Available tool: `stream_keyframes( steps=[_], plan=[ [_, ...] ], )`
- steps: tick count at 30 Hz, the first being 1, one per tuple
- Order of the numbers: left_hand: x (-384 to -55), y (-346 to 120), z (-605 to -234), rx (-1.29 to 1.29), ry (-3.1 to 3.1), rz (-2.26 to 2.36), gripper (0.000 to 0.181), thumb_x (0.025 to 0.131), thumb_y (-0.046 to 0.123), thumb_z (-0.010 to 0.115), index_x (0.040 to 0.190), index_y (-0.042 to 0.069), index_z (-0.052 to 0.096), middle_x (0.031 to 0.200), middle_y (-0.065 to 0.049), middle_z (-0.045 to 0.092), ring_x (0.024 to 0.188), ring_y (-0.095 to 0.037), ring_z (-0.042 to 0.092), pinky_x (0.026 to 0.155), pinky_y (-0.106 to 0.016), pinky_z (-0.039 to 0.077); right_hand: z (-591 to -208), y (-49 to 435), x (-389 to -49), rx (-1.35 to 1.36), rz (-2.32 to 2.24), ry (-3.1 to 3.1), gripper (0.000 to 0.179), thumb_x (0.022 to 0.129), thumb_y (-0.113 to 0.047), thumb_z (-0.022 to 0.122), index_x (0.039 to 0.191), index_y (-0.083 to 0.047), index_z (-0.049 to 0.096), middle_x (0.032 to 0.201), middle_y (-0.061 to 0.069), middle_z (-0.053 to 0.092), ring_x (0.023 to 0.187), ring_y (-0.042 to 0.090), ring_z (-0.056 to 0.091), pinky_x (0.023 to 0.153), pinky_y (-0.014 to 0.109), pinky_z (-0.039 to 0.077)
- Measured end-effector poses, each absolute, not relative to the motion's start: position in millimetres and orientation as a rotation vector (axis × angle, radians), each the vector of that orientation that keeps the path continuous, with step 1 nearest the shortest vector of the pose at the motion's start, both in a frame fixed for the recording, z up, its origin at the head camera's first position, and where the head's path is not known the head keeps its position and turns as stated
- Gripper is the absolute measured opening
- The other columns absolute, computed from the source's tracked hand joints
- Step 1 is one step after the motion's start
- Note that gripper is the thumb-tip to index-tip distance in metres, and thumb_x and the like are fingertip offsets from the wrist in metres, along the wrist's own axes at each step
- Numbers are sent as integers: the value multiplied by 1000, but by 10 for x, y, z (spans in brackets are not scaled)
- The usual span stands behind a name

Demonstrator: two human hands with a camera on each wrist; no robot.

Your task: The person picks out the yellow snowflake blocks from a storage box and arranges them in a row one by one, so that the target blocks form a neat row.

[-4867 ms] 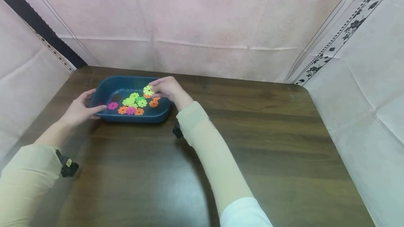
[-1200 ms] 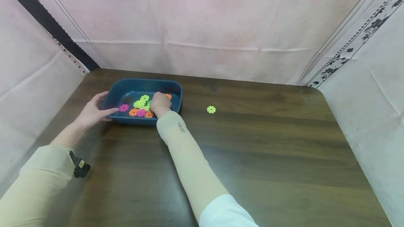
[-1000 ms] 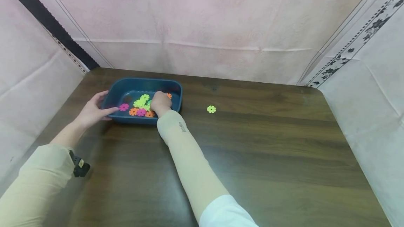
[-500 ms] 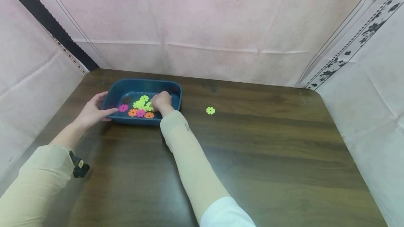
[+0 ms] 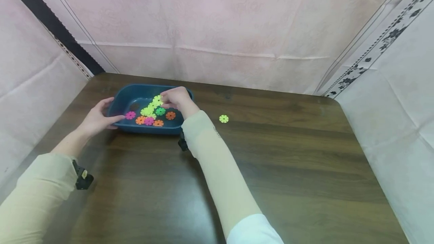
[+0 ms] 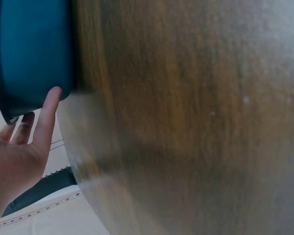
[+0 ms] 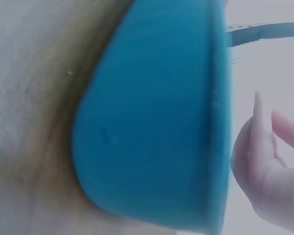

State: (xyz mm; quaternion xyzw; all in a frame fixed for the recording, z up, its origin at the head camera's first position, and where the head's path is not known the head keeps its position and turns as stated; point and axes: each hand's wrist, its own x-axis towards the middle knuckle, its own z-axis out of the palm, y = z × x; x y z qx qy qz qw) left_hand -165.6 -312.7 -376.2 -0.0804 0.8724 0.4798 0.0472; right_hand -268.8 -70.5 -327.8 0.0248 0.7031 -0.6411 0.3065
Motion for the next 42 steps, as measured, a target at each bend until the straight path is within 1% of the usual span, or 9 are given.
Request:
stream_keyframes(
  steps=[9,13,16,22,24,27,30,32,42],
  plan=[
    [-1674,-3134,-3770,-237,2662,1446,88,89,28,62,150,7,3,150,-29,17,123,-48,41,82,-44,52,-3057,-419,-2739,24,-1758,1810,32,88,-1,61,120,3,60,123,18,58,89,19,62,91,31,54],
    [-1661,-3131,-3764,-229,2661,1444,87,90,28,62,150,7,2,150,-29,16,122,-48,42,83,-44,52,-2982,-214,-2788,51,-1769,1799,33,88,1,59,122,2,59,124,17,57,90,18,60,93,31,53],
    [-1654,-3130,-3759,-227,2660,1445,88,90,29,62,150,7,2,150,-29,16,122,-48,42,83,-44,51,-2955,-42,-2821,44,-1778,1804,35,89,3,57,124,3,57,119,15,58,86,17,59,91,30,54],
    [-1654,-3124,-3753,-225,2658,1452,89,89,30,63,150,7,3,149,-29,17,122,-49,42,83,-44,51,-2942,310,-2869,-39,-1804,1814,41,90,8,51,130,11,46,101,9,53,75,12,58,70,21,57],
    [-1655,-3124,-3754,-228,2659,1452,89,89,30,63,150,7,3,149,-30,17,122,-49,42,83,-44,51,-2944,421,-2884,-60,-1811,1807,43,90,9,49,132,13,42,97,8,52,72,11,58,67,19,57],
    [-1656,-3126,-3756,-232,2660,1453,89,89,31,63,150,7,3,149,-30,17,121,-49,42,83,-45,51,-2952,578,-2904,-62,-1810,1803,45,91,10,47,134,14,38,94,7,51,71,10,57,70,20,57],
    [-1654,-3131,-3754,-231,2662,1454,89,89,31,63,150,7,3,148,-30,17,121,-49,42,84,-46,50,-2973,718,-2922,-35,-1813,1813,45,91,10,47,135,13,37,94,6,51,72,10,56,77,21,57],
    [-1653,-3132,-3753,-228,2660,1457,89,89,30,62,150,7,2,148,-31,17,122,-49,42,84,-46,50,-3000,811,-2934,-13,-1817,1822,45,91,10,48,135,12,38,94,5,51,73,10,56,78,21,56],
    [-1650,-3120,-3736,-222,2661,1446,88,90,30,62,150,6,2,148,-31,17,122,-50,41,83,-44,50,-3277,1230,-3010,96,-1775,1848,32,91,8,48,123,10,47,80,2,61,70,10,62,69,21,58]
  ],
)
